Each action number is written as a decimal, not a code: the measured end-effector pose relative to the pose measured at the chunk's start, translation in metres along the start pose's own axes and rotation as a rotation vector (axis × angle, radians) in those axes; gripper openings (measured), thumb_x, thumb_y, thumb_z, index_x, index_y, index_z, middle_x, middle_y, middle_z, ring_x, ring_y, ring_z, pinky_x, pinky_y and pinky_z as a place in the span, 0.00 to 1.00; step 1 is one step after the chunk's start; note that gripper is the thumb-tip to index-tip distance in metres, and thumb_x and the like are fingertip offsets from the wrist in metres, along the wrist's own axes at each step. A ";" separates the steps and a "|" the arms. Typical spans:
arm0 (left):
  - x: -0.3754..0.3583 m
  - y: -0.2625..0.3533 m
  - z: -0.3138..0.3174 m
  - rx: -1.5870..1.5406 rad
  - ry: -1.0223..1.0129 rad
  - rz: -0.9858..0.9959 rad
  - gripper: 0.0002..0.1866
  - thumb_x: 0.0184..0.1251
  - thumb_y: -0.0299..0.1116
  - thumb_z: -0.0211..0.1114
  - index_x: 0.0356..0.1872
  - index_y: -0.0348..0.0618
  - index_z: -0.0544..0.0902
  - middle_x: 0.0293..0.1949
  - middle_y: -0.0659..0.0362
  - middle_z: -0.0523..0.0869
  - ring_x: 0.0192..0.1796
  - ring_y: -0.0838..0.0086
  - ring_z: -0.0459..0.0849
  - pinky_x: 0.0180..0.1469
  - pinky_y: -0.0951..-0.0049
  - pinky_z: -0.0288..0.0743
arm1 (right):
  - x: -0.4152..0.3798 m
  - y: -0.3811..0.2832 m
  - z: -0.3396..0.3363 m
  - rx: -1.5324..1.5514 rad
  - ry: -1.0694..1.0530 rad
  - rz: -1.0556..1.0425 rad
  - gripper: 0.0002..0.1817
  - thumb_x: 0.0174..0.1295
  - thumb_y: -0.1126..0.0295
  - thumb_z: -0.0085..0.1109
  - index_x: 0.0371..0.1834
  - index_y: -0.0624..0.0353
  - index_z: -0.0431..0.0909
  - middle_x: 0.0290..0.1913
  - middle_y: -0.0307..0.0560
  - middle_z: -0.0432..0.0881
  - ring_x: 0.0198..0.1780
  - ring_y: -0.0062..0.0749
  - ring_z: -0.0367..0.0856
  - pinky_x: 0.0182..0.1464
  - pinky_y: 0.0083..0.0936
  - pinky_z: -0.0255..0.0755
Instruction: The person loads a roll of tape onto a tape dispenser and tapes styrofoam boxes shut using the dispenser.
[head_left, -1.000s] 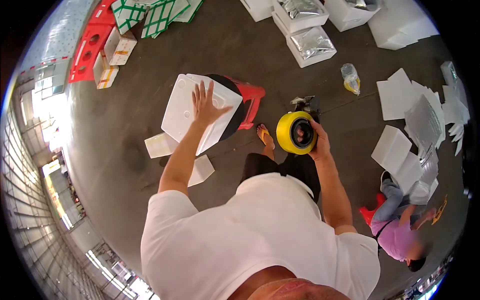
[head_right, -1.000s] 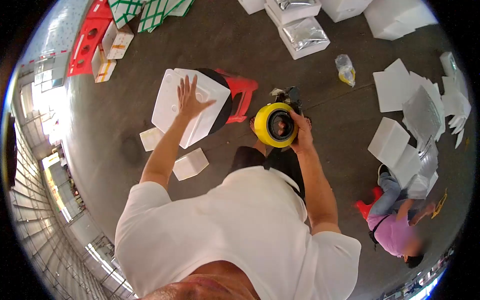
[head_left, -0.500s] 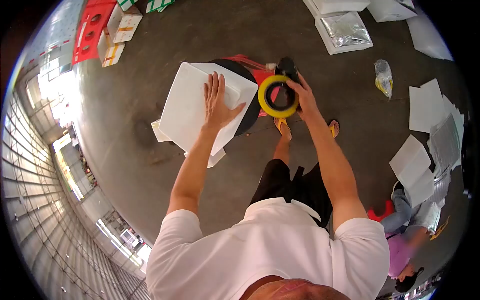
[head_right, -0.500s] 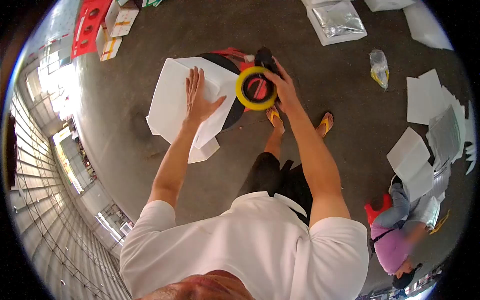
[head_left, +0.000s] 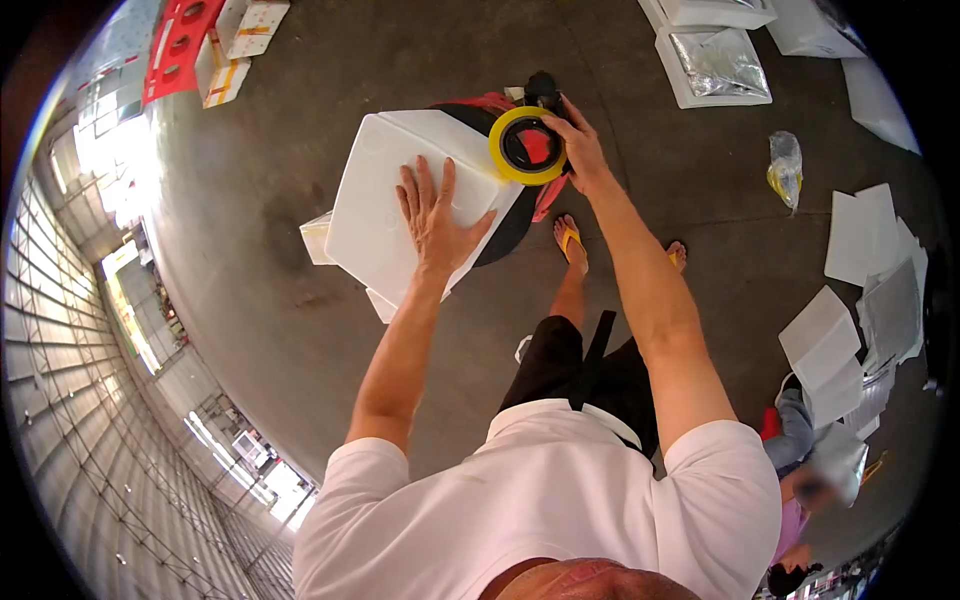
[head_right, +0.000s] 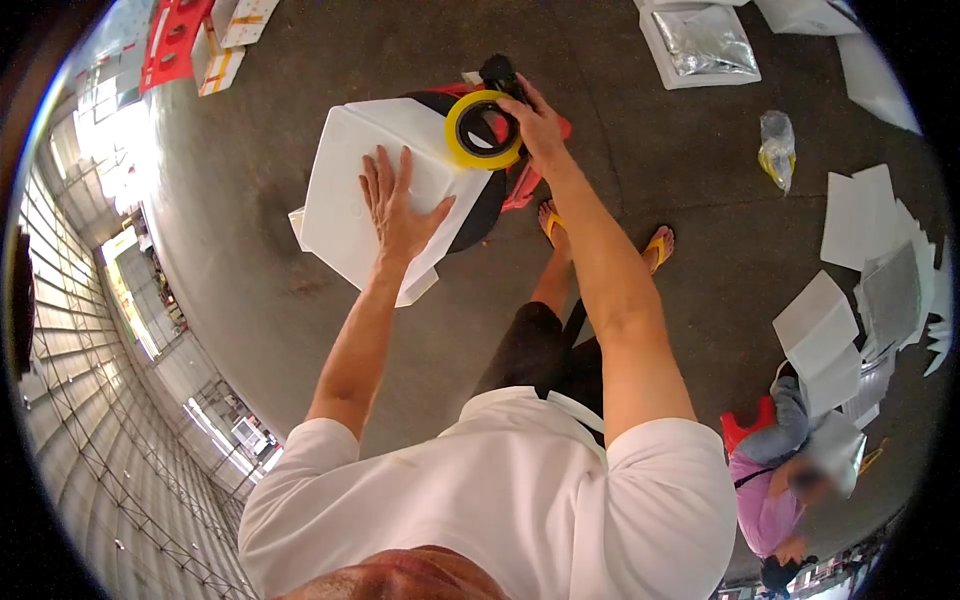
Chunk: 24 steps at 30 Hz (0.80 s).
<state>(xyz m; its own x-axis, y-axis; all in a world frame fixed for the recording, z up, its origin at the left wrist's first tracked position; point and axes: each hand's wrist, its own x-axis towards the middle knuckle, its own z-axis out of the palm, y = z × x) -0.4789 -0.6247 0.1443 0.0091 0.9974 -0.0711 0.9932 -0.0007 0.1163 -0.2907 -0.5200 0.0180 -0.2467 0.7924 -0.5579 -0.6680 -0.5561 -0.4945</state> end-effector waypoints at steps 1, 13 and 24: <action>-0.001 -0.001 -0.001 0.010 -0.010 0.005 0.52 0.44 0.49 0.78 0.73 0.51 0.63 0.76 0.43 0.50 0.78 0.44 0.43 0.76 0.45 0.37 | -0.001 0.000 -0.001 -0.003 0.001 0.004 0.35 0.59 0.70 0.65 0.71 0.55 0.66 0.61 0.46 0.76 0.60 0.29 0.75 0.63 0.26 0.67; -0.005 -0.004 0.013 0.038 0.051 0.039 0.52 0.43 0.47 0.76 0.74 0.53 0.60 0.76 0.41 0.50 0.76 0.37 0.44 0.73 0.38 0.39 | -0.021 -0.006 -0.012 0.044 -0.084 -0.051 0.33 0.61 0.71 0.62 0.71 0.56 0.65 0.59 0.48 0.78 0.56 0.31 0.78 0.61 0.25 0.71; -0.005 -0.013 0.009 0.000 0.035 0.067 0.52 0.42 0.49 0.76 0.73 0.53 0.61 0.75 0.41 0.50 0.76 0.38 0.44 0.74 0.40 0.39 | -0.071 -0.021 -0.008 0.012 -0.041 0.190 0.29 0.62 0.69 0.62 0.67 0.57 0.68 0.51 0.43 0.79 0.51 0.27 0.79 0.53 0.23 0.76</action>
<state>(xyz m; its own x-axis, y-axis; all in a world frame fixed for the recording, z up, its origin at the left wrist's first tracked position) -0.4912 -0.6300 0.1344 0.0713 0.9970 -0.0287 0.9905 -0.0674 0.1199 -0.2533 -0.5668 0.0623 -0.3972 0.6834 -0.6126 -0.6147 -0.6937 -0.3753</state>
